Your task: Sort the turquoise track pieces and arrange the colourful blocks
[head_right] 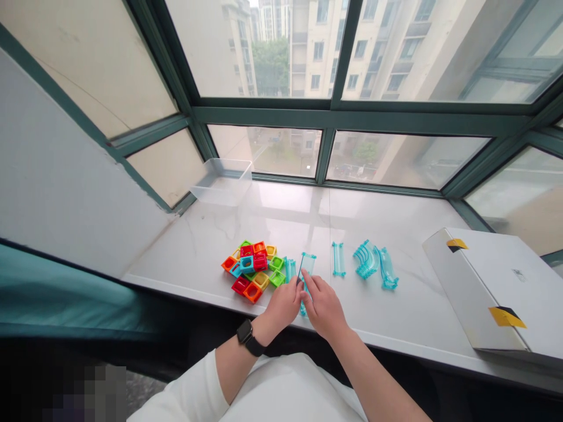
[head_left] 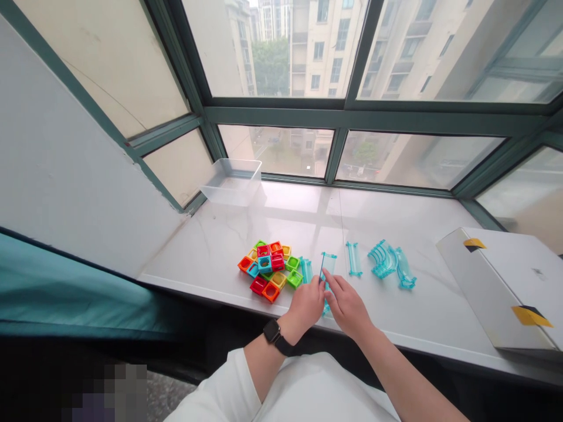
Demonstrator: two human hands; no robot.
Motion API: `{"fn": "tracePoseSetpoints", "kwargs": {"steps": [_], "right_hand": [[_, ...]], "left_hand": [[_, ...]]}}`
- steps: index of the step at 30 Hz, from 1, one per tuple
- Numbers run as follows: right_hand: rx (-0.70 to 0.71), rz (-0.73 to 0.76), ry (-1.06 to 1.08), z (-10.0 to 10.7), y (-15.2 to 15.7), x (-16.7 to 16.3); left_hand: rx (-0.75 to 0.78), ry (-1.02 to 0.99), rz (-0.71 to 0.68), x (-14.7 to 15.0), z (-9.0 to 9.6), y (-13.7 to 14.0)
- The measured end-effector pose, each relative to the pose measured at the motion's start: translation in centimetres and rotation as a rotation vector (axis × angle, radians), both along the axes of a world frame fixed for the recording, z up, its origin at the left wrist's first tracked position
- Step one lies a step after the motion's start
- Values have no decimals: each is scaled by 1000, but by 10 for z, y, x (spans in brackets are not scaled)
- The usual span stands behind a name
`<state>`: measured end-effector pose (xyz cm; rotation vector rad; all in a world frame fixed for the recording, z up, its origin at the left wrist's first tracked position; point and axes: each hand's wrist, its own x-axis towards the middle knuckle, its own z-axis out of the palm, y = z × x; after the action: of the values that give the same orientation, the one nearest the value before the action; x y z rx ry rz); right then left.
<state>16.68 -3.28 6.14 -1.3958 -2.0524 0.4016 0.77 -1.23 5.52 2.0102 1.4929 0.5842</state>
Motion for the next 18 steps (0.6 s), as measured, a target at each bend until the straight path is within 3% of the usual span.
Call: {"fn": "tracePoseSetpoints", "kwargs": {"steps": [7, 13, 18], "right_hand": [[-13, -214, -2, 8, 17, 16], [-34, -83, -6, 11, -12, 18], [-34, -130, 35, 3, -35, 19]], "left_hand": [[31, 101, -117, 18, 6, -14], [15, 26, -80, 17, 6, 3], [-7, -73, -88, 29, 6, 9]]}}
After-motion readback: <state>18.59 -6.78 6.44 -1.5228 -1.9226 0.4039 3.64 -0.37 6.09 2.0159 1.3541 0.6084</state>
